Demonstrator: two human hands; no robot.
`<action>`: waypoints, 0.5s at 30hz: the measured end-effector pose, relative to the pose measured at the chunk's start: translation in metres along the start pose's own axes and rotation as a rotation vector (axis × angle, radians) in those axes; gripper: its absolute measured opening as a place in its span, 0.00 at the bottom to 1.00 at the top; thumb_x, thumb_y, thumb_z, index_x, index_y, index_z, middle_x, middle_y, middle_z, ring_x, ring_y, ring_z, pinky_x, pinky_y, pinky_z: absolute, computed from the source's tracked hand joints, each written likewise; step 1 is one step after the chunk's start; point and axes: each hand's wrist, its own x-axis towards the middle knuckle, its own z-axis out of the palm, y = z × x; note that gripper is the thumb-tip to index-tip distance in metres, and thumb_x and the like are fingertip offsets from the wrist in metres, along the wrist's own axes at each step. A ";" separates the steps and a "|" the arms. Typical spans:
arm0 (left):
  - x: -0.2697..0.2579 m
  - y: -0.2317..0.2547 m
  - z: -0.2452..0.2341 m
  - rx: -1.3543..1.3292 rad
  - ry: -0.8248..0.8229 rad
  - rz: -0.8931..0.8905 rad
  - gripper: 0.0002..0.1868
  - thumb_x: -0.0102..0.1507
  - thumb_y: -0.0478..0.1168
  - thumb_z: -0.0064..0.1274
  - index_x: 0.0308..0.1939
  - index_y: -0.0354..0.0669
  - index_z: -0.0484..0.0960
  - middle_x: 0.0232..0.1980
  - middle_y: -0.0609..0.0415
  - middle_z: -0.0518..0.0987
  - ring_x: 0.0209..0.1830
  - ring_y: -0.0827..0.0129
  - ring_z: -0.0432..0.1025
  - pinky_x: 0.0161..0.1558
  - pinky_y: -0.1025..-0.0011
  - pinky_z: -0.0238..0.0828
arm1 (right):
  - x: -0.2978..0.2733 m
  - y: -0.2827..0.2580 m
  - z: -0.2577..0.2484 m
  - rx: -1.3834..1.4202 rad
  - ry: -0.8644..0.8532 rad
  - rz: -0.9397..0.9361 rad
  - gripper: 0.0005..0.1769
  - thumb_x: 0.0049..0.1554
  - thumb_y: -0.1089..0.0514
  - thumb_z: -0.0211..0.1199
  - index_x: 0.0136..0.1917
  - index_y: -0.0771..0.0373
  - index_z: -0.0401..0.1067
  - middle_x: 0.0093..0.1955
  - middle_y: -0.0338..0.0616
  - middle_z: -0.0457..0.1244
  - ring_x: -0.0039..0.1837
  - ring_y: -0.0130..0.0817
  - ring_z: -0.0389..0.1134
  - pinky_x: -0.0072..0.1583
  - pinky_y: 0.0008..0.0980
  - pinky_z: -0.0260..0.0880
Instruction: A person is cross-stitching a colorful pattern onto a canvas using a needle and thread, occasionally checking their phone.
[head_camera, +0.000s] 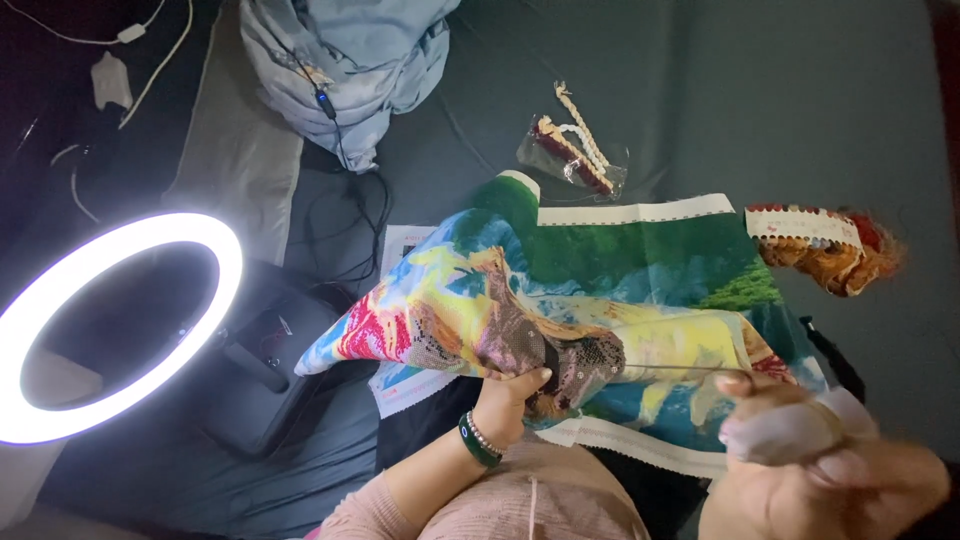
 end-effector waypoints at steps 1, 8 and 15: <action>0.001 -0.002 -0.001 -0.010 -0.006 0.026 0.32 0.56 0.35 0.63 0.65 0.40 0.76 0.68 0.52 0.78 0.71 0.59 0.69 0.75 0.57 0.61 | -0.002 -0.001 -0.004 -0.090 0.009 -0.043 0.07 0.67 0.51 0.55 0.56 0.39 0.59 0.48 0.51 0.62 0.48 0.46 0.71 0.65 0.54 0.84; 0.049 -0.104 -0.073 1.035 -0.310 0.963 0.32 0.60 0.25 0.54 0.69 0.46 0.74 0.71 0.32 0.70 0.72 0.33 0.64 0.70 0.41 0.60 | -0.010 0.009 -0.013 -0.273 0.123 -0.201 0.11 0.75 0.34 0.47 0.61 0.36 0.56 0.55 0.35 0.56 0.44 0.44 0.68 0.53 0.39 0.80; 0.035 -0.029 -0.028 0.034 0.075 0.165 0.32 0.55 0.32 0.65 0.65 0.40 0.76 0.68 0.50 0.78 0.71 0.57 0.70 0.73 0.56 0.65 | -0.020 0.034 0.011 -0.167 0.220 -0.223 0.13 0.68 0.42 0.56 0.59 0.43 0.56 0.45 0.52 0.60 0.40 0.38 0.68 0.47 0.40 0.81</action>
